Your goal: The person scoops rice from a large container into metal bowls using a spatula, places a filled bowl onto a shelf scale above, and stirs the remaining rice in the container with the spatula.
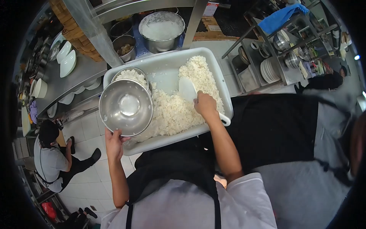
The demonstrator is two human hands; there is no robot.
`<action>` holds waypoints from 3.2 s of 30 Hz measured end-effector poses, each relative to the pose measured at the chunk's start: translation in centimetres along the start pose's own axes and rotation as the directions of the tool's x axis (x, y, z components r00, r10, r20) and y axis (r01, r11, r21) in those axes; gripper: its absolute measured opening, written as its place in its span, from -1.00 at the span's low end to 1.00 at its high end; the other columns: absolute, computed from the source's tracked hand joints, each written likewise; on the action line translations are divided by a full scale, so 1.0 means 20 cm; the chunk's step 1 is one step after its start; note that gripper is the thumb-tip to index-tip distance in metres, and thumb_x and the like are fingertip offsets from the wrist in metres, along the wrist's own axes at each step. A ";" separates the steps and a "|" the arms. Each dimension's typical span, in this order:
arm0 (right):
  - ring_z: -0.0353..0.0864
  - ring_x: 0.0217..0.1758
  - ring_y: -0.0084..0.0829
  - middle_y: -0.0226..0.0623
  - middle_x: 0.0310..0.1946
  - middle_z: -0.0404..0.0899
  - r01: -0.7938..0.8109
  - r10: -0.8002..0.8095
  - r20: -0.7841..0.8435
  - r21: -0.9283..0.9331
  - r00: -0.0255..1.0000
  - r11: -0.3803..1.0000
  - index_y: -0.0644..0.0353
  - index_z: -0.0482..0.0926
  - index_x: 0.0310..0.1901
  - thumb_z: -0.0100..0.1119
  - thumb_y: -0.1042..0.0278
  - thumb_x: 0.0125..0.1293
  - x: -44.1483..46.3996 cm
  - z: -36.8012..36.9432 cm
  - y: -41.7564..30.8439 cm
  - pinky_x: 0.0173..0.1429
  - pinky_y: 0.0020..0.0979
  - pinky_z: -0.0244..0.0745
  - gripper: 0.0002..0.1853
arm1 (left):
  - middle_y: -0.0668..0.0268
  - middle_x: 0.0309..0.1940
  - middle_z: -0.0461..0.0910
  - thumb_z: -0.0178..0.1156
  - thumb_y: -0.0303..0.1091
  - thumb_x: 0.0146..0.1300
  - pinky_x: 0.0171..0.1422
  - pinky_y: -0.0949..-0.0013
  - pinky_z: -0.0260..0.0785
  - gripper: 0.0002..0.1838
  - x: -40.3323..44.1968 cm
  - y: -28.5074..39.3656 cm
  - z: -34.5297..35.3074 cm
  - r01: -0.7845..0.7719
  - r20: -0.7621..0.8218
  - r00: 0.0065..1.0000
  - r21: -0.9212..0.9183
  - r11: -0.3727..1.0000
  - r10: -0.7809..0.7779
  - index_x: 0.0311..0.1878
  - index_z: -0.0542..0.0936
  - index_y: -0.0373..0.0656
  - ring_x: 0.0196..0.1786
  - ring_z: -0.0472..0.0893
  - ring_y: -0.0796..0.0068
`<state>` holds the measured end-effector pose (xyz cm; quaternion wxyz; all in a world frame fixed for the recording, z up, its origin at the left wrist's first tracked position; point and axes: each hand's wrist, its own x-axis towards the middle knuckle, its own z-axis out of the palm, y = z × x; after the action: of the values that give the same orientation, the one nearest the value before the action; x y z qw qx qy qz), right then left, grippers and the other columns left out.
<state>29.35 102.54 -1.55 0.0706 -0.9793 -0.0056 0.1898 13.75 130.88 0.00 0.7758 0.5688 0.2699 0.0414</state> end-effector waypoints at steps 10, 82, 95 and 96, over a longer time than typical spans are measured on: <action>0.54 -0.15 -0.08 0.00 -0.26 0.54 -0.170 0.146 -0.274 -0.064 0.951 0.983 0.32 0.35 -0.11 -0.13 0.44 0.15 0.50 -0.22 0.09 -0.10 -0.17 0.44 -0.73 | 0.16 -0.08 0.39 -0.14 -0.57 0.12 -0.43 0.51 0.54 -0.50 0.00 0.03 -0.06 -0.027 -0.035 0.999 -0.069 0.997 0.025 0.18 0.12 -0.20 -0.25 0.54 0.43; 0.49 -0.69 -0.31 -0.11 -0.55 0.52 0.003 0.097 0.501 -0.195 0.860 0.981 0.33 0.42 -0.23 -0.17 0.41 0.11 0.49 -0.31 0.12 -0.61 -0.35 0.40 -0.75 | 0.29 -0.15 0.43 -0.10 -0.53 0.14 -0.42 0.53 0.51 -0.55 0.05 -0.02 -0.10 -0.140 -0.232 0.965 -0.082 0.987 0.118 0.15 0.19 -0.15 -0.28 0.54 0.54; 0.61 -0.34 -0.24 -0.05 -0.34 0.55 0.142 -0.112 0.107 -0.347 0.988 0.927 0.44 0.40 -0.14 -0.13 0.44 0.12 0.46 -0.41 0.15 -0.44 -0.31 0.51 -0.70 | 0.24 -0.17 0.42 -0.10 -0.56 0.10 -0.49 0.55 0.52 -0.51 -0.06 -0.07 -0.18 -0.234 -0.314 0.930 -0.101 0.967 0.193 0.16 0.16 -0.21 -0.32 0.54 0.53; 0.61 -0.31 -0.25 -0.05 -0.32 0.56 0.218 -0.222 0.050 -0.487 0.974 0.846 0.46 0.42 -0.17 -0.12 0.45 0.11 0.52 -0.28 0.20 -0.41 -0.28 0.52 -0.71 | 0.24 -0.17 0.42 -0.10 -0.56 0.10 -0.49 0.55 0.52 -0.51 -0.07 -0.06 -0.15 -0.238 -0.304 0.932 -0.103 0.966 0.198 0.16 0.16 -0.21 -0.32 0.54 0.53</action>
<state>40.89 98.22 -0.88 -0.1579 -0.9588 -0.1651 0.1691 10.84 132.44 -1.13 0.7556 0.5279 0.3127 0.2292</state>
